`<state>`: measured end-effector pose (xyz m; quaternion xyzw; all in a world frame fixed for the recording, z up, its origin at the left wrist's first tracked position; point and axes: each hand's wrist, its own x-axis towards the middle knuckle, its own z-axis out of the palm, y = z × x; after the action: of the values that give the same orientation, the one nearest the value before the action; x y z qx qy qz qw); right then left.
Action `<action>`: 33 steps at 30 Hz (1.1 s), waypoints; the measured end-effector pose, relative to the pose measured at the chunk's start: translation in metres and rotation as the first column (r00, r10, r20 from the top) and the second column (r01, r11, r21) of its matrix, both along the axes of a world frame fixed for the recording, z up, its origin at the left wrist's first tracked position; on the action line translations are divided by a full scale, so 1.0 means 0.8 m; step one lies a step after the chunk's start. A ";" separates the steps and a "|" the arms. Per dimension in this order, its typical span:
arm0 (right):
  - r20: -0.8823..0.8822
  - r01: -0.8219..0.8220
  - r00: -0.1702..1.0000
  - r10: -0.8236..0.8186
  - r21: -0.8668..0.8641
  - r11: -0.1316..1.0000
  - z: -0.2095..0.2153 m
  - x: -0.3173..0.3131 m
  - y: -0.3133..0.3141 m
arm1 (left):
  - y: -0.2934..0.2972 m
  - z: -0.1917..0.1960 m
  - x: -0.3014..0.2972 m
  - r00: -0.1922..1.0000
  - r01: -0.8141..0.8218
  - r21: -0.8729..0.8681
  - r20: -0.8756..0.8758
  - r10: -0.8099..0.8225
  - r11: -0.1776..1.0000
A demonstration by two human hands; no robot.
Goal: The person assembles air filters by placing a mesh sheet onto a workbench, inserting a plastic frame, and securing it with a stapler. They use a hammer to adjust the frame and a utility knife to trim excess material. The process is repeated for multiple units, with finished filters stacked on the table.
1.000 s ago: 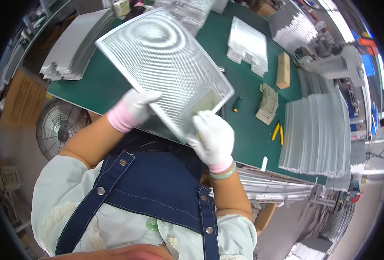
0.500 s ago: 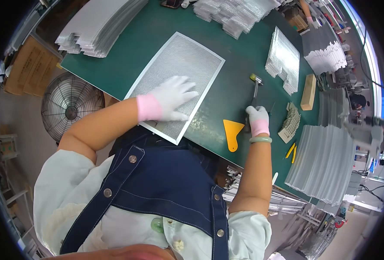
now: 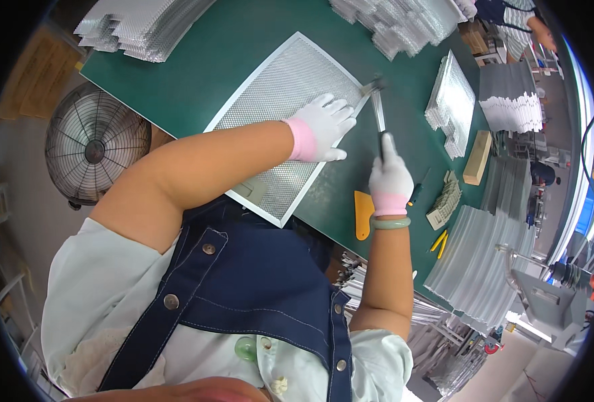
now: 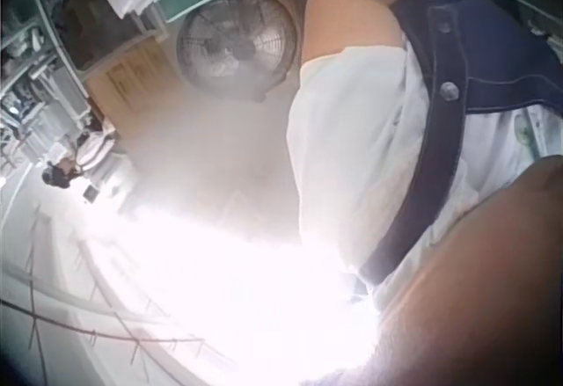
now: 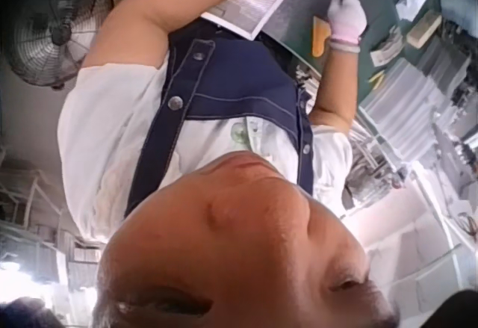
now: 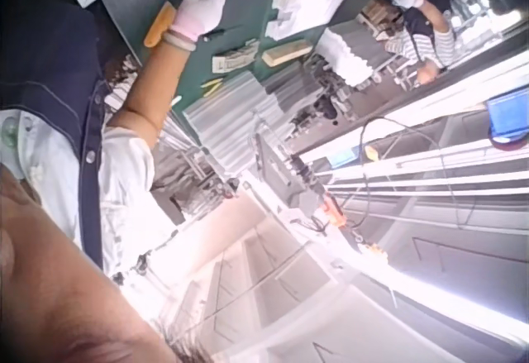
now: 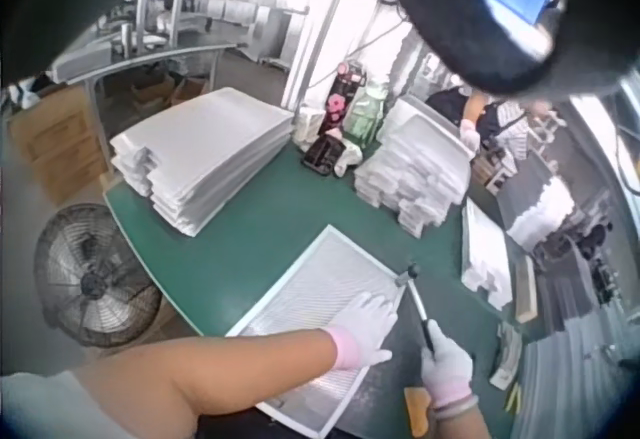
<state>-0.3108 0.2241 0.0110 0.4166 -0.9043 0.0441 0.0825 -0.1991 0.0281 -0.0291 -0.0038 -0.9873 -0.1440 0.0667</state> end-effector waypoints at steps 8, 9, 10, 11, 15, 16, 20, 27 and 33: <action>0.096 0.035 0.995 -0.032 -0.023 0.999 0.001 -0.004 -0.004 | 0.002 -0.009 -0.002 0.999 -0.016 0.003 -0.032 0.016 1.000; 0.109 0.061 0.993 -0.053 -0.069 0.996 0.000 -0.003 -0.004 | 0.001 -0.008 -0.001 0.999 -0.017 -0.002 -0.029 0.017 1.000; 0.122 0.087 0.990 -0.073 -0.114 0.990 -0.004 0.000 -0.001 | 0.001 -0.007 0.000 0.999 -0.018 -0.004 -0.035 0.018 1.000; 0.138 0.116 0.986 -0.095 -0.157 0.981 -0.009 0.000 0.002 | 0.003 -0.008 0.000 0.999 -0.016 -0.003 -0.040 0.016 1.000; 0.125 0.039 0.992 -0.035 -0.030 0.999 -0.012 0.000 -0.001 | 0.001 -0.009 -0.002 1.000 -0.012 -0.013 -0.019 0.012 1.000; 0.249 0.132 0.961 -0.117 -0.043 0.990 0.003 0.001 -0.011 | 0.000 -0.008 -0.001 1.000 -0.016 -0.006 -0.019 0.016 1.000; 0.024 -0.010 1.000 0.019 -0.327 0.945 -0.012 -0.001 -0.005 | 0.002 -0.007 -0.001 1.000 -0.008 0.004 -0.020 0.008 1.000; 0.160 0.107 0.984 -0.074 -0.213 0.971 0.001 -0.010 0.005 | 0.001 0.002 0.000 1.000 -0.013 0.009 -0.027 0.013 1.000; 0.007 0.015 1.000 -0.013 -0.262 0.965 0.001 0.003 0.041 | -0.031 0.047 0.079 0.969 -0.174 0.189 -0.140 0.202 0.967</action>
<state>-0.3085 0.2570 0.0118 0.3955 -0.8936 0.1637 0.1349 -0.1361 0.0033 0.0087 0.0844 -0.9583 -0.2223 0.1584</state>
